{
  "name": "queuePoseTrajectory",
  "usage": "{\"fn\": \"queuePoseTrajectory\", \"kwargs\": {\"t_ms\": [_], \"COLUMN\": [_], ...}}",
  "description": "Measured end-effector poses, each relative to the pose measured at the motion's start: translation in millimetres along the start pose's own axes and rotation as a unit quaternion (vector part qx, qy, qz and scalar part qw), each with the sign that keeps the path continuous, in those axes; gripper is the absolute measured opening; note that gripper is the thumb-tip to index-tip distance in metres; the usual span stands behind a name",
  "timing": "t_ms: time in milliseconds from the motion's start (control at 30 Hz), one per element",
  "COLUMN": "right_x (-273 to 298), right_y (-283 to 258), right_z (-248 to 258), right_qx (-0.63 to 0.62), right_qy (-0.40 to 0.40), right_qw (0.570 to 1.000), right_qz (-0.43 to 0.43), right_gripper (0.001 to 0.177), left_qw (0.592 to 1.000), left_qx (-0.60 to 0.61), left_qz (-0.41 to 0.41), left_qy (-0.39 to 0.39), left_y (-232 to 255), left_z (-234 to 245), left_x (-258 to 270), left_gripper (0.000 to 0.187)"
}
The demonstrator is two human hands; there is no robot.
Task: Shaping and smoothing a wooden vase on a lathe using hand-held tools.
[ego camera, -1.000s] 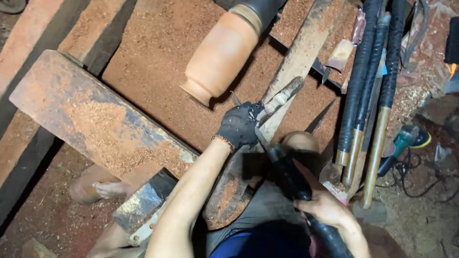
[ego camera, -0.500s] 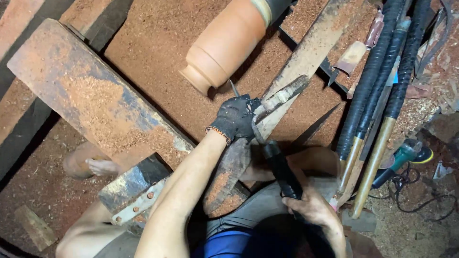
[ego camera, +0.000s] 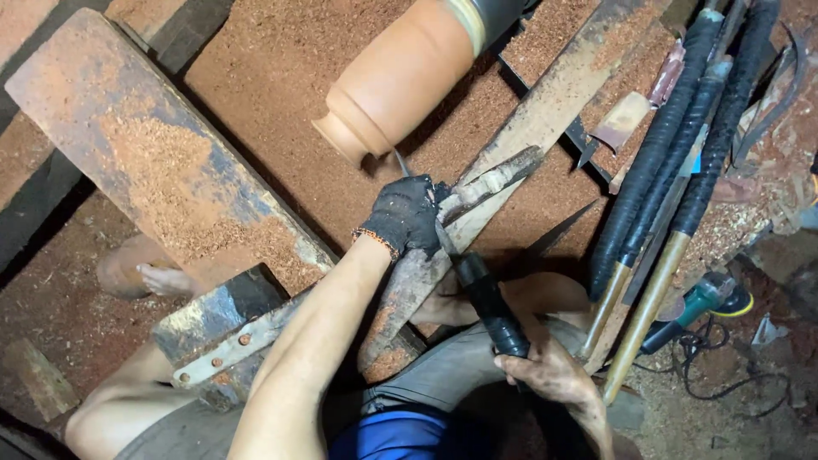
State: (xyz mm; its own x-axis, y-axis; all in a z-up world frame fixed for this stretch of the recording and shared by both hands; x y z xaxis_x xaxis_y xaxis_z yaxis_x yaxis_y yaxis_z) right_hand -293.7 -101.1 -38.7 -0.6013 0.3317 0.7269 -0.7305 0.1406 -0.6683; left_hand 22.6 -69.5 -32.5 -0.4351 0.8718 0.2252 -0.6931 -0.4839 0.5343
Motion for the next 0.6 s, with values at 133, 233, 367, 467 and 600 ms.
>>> {"fn": "queuePoseTrajectory", "kwargs": {"t_ms": [133,233,367,467,600], "right_x": [-3.0,-3.5,-10.5,-11.6,-9.3], "right_y": [-1.3,-16.4,-1.0,-19.3,-9.0], "right_z": [6.8,11.0,26.6,25.7,27.0], "right_qx": [-0.018,-0.006,0.074,0.048,0.041], "right_qy": [-0.003,0.014,0.003,-0.004,0.023], "right_qw": [1.0,1.0,0.997,0.999,0.998], "right_qz": [-0.003,-0.023,-0.024,0.015,-0.047], "right_gripper": [0.057,0.076,0.066,0.097,0.105], "left_qw": [1.0,1.0,0.999,0.998,0.999], "left_qx": [-0.002,-0.008,0.005,0.002,-0.011], "left_qz": [0.008,0.019,0.028,0.06,0.039], "left_qy": [0.011,-0.004,0.021,-0.007,0.001], "left_y": [2.6,3.5,-1.5,-6.0,4.2], "left_z": [4.4,7.1,2.6,-3.3,7.5], "left_x": [1.2,3.7,1.2,1.2,0.9], "left_gripper": [0.081,0.071,0.061,0.051,0.058]}}
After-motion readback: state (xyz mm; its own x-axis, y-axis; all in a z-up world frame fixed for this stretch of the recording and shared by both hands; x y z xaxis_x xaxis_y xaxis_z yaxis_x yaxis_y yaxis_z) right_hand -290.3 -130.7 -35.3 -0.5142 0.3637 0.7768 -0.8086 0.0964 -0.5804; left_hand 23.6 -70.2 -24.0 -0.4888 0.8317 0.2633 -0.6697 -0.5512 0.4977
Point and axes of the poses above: each hand's wrist, its own x-axis away from the middle knuckle, its own z-axis out of the back of the hand, y = z × x, the point moved 8 cm from there along -x, towards the middle knuckle, and after that the axes turned 13 degrees about y, right-handed, at the moved point
